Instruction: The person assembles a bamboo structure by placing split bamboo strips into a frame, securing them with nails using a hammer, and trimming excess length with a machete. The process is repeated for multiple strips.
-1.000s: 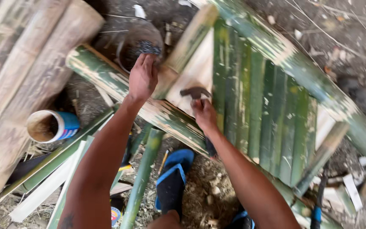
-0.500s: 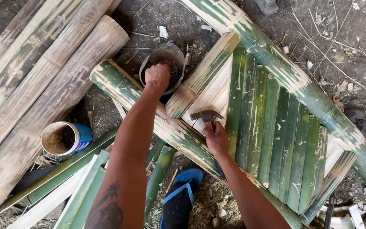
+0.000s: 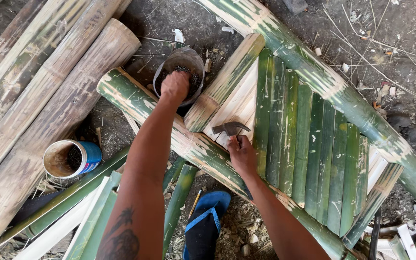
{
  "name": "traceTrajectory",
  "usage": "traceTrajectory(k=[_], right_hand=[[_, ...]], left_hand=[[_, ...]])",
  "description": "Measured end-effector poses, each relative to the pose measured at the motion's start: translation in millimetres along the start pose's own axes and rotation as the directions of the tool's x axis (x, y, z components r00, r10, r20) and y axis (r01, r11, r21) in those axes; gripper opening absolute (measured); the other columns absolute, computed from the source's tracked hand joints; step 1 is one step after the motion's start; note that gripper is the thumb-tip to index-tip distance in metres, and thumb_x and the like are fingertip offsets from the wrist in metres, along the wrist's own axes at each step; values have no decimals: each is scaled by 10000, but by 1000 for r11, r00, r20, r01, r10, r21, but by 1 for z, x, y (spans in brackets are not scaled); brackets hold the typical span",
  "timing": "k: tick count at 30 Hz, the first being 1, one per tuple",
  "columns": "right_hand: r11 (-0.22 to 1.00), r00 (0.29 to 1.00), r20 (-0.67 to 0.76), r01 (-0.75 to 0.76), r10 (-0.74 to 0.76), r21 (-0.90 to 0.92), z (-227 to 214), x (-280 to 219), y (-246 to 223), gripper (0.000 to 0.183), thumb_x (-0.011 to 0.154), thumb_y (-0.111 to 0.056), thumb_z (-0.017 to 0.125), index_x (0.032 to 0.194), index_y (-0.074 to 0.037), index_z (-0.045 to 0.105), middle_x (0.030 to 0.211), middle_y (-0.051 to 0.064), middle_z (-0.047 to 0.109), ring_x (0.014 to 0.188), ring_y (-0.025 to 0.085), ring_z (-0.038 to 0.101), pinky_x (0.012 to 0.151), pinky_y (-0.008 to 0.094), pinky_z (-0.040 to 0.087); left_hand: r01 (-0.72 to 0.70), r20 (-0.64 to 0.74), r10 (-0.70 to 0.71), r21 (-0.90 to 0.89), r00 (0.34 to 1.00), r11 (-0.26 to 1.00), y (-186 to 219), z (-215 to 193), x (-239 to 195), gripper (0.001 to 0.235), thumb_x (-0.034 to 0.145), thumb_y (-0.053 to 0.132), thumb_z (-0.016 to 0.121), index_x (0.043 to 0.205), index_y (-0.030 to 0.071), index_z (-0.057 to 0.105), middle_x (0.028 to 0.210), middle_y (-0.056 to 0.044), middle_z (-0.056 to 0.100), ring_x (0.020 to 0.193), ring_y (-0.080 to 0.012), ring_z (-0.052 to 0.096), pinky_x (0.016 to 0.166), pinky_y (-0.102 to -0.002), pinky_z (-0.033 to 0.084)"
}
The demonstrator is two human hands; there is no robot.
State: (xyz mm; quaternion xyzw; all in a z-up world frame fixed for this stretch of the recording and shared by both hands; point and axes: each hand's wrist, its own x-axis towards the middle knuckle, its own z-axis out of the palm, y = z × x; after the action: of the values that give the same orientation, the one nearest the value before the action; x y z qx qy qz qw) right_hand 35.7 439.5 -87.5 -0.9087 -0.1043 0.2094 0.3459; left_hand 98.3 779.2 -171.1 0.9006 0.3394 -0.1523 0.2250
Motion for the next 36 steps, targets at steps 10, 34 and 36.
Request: traceTrajectory(k=[10,34,36], right_hand=[[994,997,-33,66,-63,88,3,1,6,374,931,-395,668,1065,-46,668,834,120,724,732,237,705,654,398,540],[881,972,-196,206,-133,425,-276,-53,39,148,1017,-167,665,1041,-21,648,654,-20,584,480,51,518,419,257,445],[867,961,-260,205,-91,454,-293,-77,75,155,1031,-173,652,1011,-20,639,644,-21,588,473,52,520,417,255,439]], left_hand=[[-138,-159,166,174,973,975,-7,0,-8,352,1041,201,436,964,19,727,974,-216,759,872,-349,752,731,-447,634],[-362,141,782,-827,607,430,303,3,-289,209,1036,160,585,1133,-10,658,942,-62,726,735,-113,721,659,-273,606],[-229,256,767,-857,589,462,338,27,-317,230,1040,181,579,1142,-6,663,939,-64,715,736,-119,708,661,-276,609]])
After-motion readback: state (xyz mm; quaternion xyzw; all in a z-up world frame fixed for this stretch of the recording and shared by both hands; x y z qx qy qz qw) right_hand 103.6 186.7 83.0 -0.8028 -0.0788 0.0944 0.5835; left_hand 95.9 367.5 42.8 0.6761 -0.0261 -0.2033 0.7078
